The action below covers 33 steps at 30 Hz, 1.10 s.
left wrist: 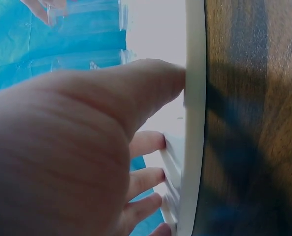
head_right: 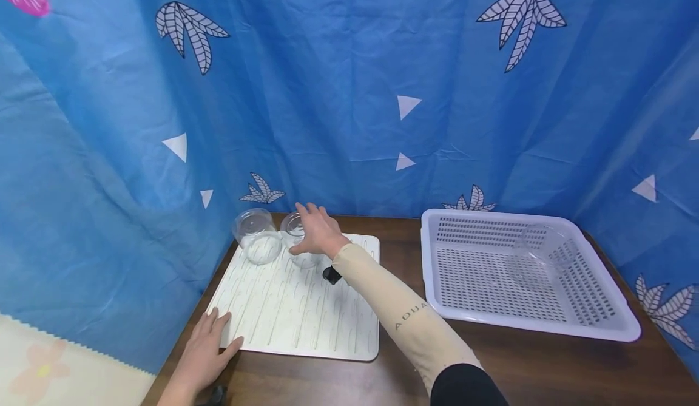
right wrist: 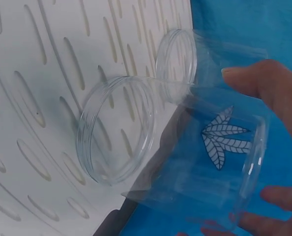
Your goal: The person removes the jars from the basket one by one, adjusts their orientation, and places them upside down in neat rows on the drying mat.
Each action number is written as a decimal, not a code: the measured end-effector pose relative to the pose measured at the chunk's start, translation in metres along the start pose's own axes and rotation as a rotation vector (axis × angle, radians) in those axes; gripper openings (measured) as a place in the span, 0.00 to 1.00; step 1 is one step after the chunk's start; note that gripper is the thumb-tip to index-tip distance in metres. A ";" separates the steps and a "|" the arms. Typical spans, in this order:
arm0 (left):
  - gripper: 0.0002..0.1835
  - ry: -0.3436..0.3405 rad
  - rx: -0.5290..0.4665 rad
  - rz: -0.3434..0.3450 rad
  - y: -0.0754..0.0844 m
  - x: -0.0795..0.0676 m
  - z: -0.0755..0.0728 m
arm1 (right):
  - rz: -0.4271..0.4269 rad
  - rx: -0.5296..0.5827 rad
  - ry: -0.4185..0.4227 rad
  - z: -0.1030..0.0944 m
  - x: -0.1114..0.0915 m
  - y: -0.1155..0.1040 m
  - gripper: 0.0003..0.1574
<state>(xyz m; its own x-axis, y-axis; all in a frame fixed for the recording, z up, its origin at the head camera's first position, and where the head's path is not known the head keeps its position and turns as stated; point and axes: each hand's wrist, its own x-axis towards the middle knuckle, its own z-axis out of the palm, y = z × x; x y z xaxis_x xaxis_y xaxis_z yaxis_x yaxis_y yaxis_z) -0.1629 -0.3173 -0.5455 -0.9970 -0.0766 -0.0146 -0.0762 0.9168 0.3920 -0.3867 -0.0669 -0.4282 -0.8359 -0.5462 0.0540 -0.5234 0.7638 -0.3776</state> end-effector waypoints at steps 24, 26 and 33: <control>0.36 -0.011 0.040 0.018 -0.004 0.002 0.000 | -0.048 0.239 0.221 -0.069 -0.086 0.003 0.71; 0.36 -0.018 0.036 0.017 -0.002 0.002 0.001 | -0.043 0.256 0.254 -0.076 -0.093 0.004 0.70; 0.35 -0.027 0.021 0.022 0.004 0.005 0.002 | -0.020 0.348 0.383 -0.103 -0.118 0.016 0.68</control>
<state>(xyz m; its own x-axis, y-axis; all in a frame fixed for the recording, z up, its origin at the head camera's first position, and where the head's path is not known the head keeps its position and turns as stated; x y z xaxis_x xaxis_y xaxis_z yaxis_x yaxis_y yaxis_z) -0.1679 -0.3129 -0.5459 -0.9985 -0.0459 -0.0309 -0.0541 0.9262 0.3730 -0.3140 0.0452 -0.3450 -0.8609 -0.3445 0.3745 -0.5086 0.5590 -0.6549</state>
